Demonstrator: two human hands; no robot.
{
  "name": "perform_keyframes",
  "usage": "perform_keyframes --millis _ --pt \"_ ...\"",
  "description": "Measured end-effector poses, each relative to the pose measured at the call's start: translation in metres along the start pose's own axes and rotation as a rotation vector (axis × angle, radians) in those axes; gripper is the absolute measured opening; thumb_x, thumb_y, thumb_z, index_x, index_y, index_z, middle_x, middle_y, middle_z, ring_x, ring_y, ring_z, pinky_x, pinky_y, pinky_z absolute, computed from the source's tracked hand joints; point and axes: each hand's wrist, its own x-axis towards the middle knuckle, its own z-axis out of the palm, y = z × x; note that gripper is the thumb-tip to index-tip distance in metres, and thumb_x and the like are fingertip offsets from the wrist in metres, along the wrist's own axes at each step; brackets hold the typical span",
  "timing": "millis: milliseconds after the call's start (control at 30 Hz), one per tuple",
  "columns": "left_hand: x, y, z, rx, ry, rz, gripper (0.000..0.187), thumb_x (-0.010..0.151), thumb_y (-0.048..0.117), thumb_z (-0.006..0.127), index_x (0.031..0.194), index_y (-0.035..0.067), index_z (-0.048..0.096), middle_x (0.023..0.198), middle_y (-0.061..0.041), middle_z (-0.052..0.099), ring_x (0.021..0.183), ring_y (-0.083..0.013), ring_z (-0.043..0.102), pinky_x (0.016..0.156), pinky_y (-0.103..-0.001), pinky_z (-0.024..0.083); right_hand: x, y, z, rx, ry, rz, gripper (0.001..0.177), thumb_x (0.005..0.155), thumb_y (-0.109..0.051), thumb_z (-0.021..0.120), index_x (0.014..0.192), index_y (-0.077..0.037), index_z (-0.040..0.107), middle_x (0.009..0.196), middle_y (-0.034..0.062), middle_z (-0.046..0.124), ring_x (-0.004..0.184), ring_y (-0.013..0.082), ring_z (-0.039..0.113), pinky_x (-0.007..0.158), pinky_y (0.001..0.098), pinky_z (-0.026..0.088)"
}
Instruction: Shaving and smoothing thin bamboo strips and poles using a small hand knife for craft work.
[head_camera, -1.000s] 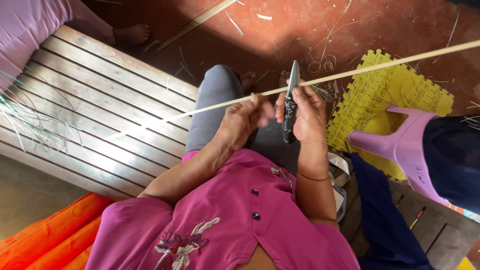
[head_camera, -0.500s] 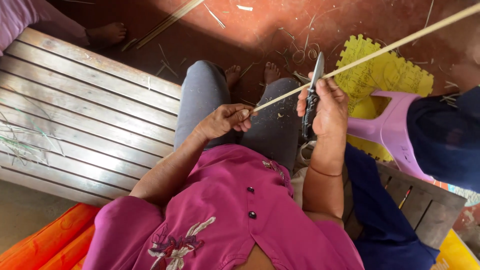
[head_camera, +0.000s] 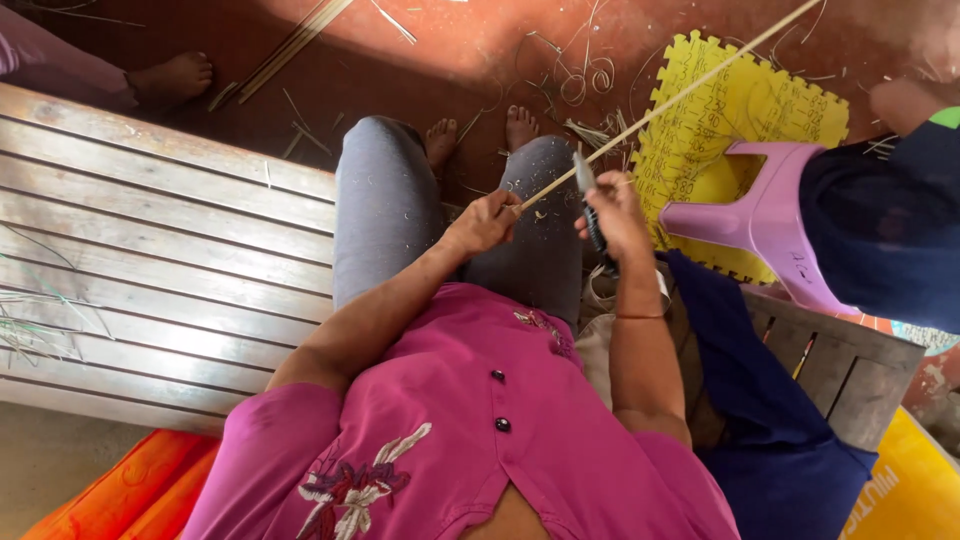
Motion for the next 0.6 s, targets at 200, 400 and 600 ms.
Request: perform_keyframes --millis 200,400,600 --pt "0.038 -0.053 0.023 0.067 0.032 -0.266 0.023 0.095 0.027 0.057 0.097 0.01 0.071 0.058 -0.004 0.072 0.045 -0.0144 0.069 0.041 -0.025 0.055 -0.004 0.043 0.021 -0.24 0.147 -0.032 0.022 0.093 -0.008 0.07 0.115 -0.005 0.068 0.095 0.0206 0.068 0.073 0.0281 0.07 0.043 0.0416 0.065" --pt "0.047 -0.067 0.014 0.431 0.023 -0.266 0.028 0.093 0.041 0.061 0.101 0.017 0.073 0.068 -0.008 0.073 0.055 -0.0206 0.074 0.058 -0.037 0.064 0.011 0.084 0.018 -0.365 0.279 -0.26 0.026 0.092 -0.022 0.079 0.118 -0.016 0.078 0.092 0.0148 0.071 0.086 0.031 0.071 0.072 0.0481 0.061" --pt "-0.045 -0.021 -0.017 0.208 -0.083 -0.289 0.025 0.096 0.022 0.062 0.112 0.004 0.072 0.068 -0.015 0.071 0.053 -0.0221 0.071 0.05 -0.033 0.061 -0.003 0.095 0.023 -0.535 0.305 -0.419 0.026 0.102 -0.033 0.069 0.124 -0.022 0.077 0.091 0.0171 0.063 0.09 0.0411 0.067 0.078 0.0557 0.058"
